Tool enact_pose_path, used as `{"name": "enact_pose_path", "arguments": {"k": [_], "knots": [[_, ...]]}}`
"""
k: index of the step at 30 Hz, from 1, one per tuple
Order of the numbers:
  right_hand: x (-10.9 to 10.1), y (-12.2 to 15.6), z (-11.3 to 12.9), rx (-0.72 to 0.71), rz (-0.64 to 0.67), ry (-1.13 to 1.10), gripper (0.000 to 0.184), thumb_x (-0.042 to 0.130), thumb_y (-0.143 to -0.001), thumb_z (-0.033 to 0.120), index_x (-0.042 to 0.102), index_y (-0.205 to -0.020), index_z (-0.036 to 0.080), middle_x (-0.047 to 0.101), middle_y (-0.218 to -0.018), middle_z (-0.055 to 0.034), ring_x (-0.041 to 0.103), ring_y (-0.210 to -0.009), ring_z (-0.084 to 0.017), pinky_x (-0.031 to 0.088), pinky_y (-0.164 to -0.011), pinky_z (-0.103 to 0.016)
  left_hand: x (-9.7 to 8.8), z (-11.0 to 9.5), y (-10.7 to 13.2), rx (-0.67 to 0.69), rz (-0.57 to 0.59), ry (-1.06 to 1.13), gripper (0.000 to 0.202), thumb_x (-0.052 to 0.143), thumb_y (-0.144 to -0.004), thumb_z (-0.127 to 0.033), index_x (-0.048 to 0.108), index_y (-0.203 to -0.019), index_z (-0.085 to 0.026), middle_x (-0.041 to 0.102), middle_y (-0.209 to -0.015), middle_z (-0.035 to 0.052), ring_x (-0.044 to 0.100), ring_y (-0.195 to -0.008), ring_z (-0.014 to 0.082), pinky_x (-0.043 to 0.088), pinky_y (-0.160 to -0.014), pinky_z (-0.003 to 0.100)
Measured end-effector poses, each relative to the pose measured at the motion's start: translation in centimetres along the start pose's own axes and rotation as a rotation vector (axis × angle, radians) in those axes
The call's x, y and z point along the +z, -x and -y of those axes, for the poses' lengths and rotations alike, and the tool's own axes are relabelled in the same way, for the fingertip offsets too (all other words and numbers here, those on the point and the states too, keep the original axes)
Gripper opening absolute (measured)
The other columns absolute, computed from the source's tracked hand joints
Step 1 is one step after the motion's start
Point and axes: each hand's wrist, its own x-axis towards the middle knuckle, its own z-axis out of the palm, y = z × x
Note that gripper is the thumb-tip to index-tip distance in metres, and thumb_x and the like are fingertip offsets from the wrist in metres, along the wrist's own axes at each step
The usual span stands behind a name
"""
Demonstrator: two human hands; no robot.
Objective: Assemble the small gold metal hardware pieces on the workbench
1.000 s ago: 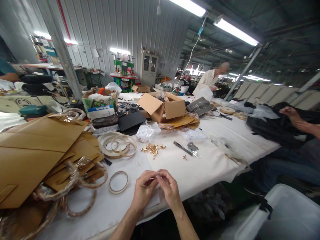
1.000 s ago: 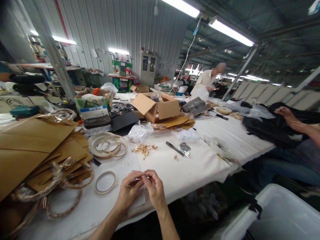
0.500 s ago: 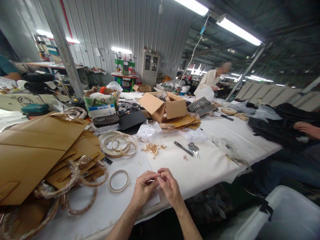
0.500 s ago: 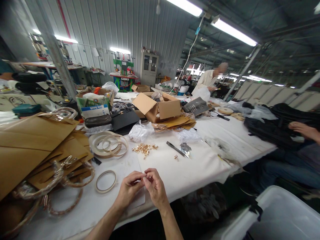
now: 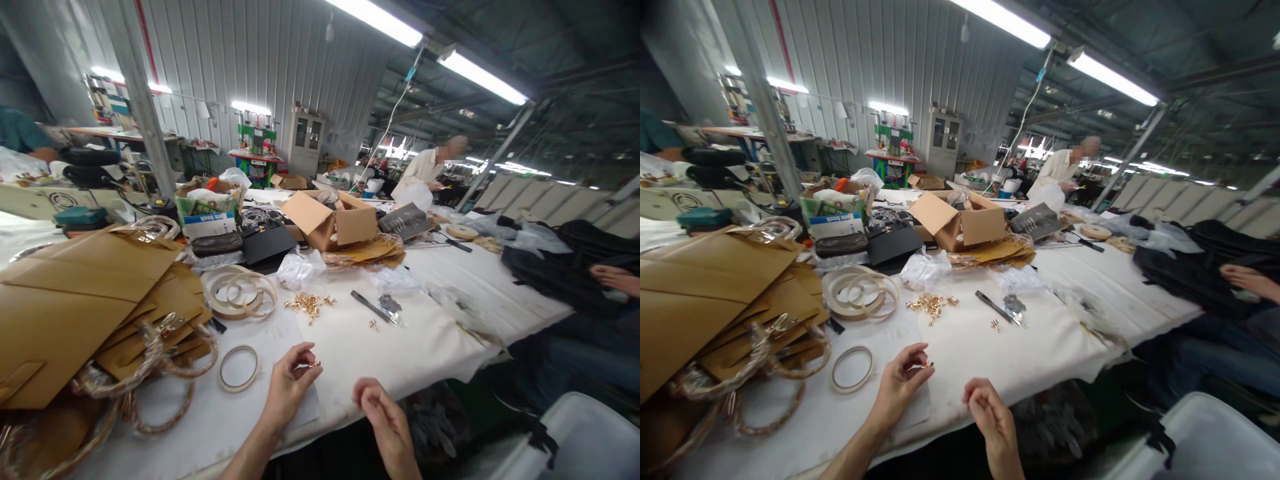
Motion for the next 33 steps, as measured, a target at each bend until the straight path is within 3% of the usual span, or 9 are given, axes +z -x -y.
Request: {"name": "enact_pose_path", "arguments": {"k": [4, 7, 10, 14, 19, 22, 27, 30, 33], "knots": [[-4.8, 2.7, -3.0, -0.024, 0.090, 0.390, 0.041, 0.060, -0.096, 0.048, 0.061, -0.062, 0.024, 0.067, -0.079, -0.0075, 0.067, -0.072, -0.025, 0.055, -0.064, -0.034, 0.6, 0.0, 0.1, -0.011, -0.014, 0.003, 0.034, 0.080, -0.082, -0.029, 0.068, -0.112, -0.019, 0.068, -0.096, 0.0036, 0.067, -0.090, 0.0178, 0.060, -0.079, 0.028], [-5.6, 2.6, -3.3, -0.143, -0.075, 0.604, 0.027, 0.072, -0.087, 0.048, 0.067, -0.074, 0.025, 0.070, -0.096, -0.0103, 0.070, -0.071, -0.024, 0.058, -0.058, -0.033, 1.0, -0.2, 0.3, 0.005, -0.009, -0.070, 0.025, 0.080, -0.080, -0.027, 0.068, -0.100, -0.019, 0.068, -0.096, 0.0030, 0.068, -0.088, 0.0181, 0.062, -0.082, 0.032], [-3.4, 1.0, -1.0, -0.208, -0.139, 0.565, 0.021, 0.072, -0.089, 0.042, 0.070, -0.102, 0.025, 0.069, -0.102, -0.0102, 0.068, -0.069, -0.021, 0.061, -0.059, -0.034, 1.2, -0.3, 0.5, 0.036, 0.004, -0.135, 0.020, 0.078, -0.080, -0.026, 0.068, -0.096, -0.019, 0.068, -0.096, 0.0025, 0.069, -0.087, 0.0178, 0.063, -0.083, 0.033], [1.1, -2.1, 2.7, -0.233, 0.022, 0.440, 0.021, 0.069, -0.095, 0.033, 0.073, -0.115, 0.029, 0.072, -0.104, -0.0083, 0.070, -0.082, -0.023, 0.063, -0.074, -0.036, 1.1, -0.2, 0.8, 0.045, 0.001, -0.130, 0.020, 0.077, -0.083, -0.029, 0.067, -0.096, -0.019, 0.069, -0.095, 0.0025, 0.069, -0.086, 0.0176, 0.064, -0.082, 0.033], [4.3, -4.7, 2.7, -0.261, 0.122, 0.352, 0.018, 0.067, -0.097, 0.032, 0.078, -0.111, 0.031, 0.075, -0.107, -0.0069, 0.072, -0.098, -0.026, 0.061, -0.091, -0.040, 1.1, -0.1, 0.7, 0.045, 0.013, -0.098, 0.019, 0.077, -0.084, -0.030, 0.066, -0.094, -0.018, 0.069, -0.093, 0.0028, 0.070, -0.086, 0.0182, 0.064, -0.081, 0.032], [4.8, -5.2, 2.0, -0.249, 0.124, 0.347, 0.018, 0.064, -0.099, 0.032, 0.079, -0.109, 0.030, 0.076, -0.105, -0.0063, 0.072, -0.098, -0.025, 0.061, -0.090, -0.039, 1.1, 0.0, 0.7, 0.054, 0.007, -0.113, 0.017, 0.076, -0.085, -0.029, 0.065, -0.094, -0.019, 0.069, -0.091, 0.0023, 0.071, -0.085, 0.0186, 0.065, -0.079, 0.032], [4.8, -4.9, 3.3, -0.145, 0.207, 0.419, 0.021, 0.061, -0.101, 0.031, 0.079, -0.112, 0.032, 0.075, -0.097, -0.0052, 0.072, -0.092, -0.023, 0.058, -0.083, -0.035, 0.9, 0.6, 0.9, 0.156, 0.011, -0.333, 0.006, 0.066, -0.088, -0.024, 0.068, -0.093, -0.024, 0.073, -0.090, 0.0009, 0.074, -0.085, 0.0204, 0.066, -0.079, 0.032], [4.9, -4.7, 3.2, -0.102, 0.142, 0.396, 0.019, 0.063, -0.099, 0.036, 0.081, -0.097, 0.029, 0.075, -0.087, -0.0051, 0.071, -0.084, -0.022, 0.056, -0.074, -0.032, 0.8, 1.5, 0.7, 0.212, 0.041, -0.413, 0.008, 0.067, -0.091, -0.031, 0.069, -0.098, -0.027, 0.074, -0.092, 0.0007, 0.076, -0.083, 0.0216, 0.067, -0.077, 0.032], [4.0, -5.6, 1.4, -0.034, 0.026, 0.281, 0.027, 0.066, -0.096, 0.046, 0.080, -0.089, 0.024, 0.075, -0.081, -0.0055, 0.070, -0.072, -0.020, 0.055, -0.064, -0.030, 0.9, 2.2, 0.3, 0.279, 0.048, -0.444, 0.025, 0.068, -0.093, -0.042, 0.069, -0.115, -0.030, 0.074, -0.109, 0.0038, 0.077, -0.094, 0.0241, 0.068, -0.079, 0.034]]}}
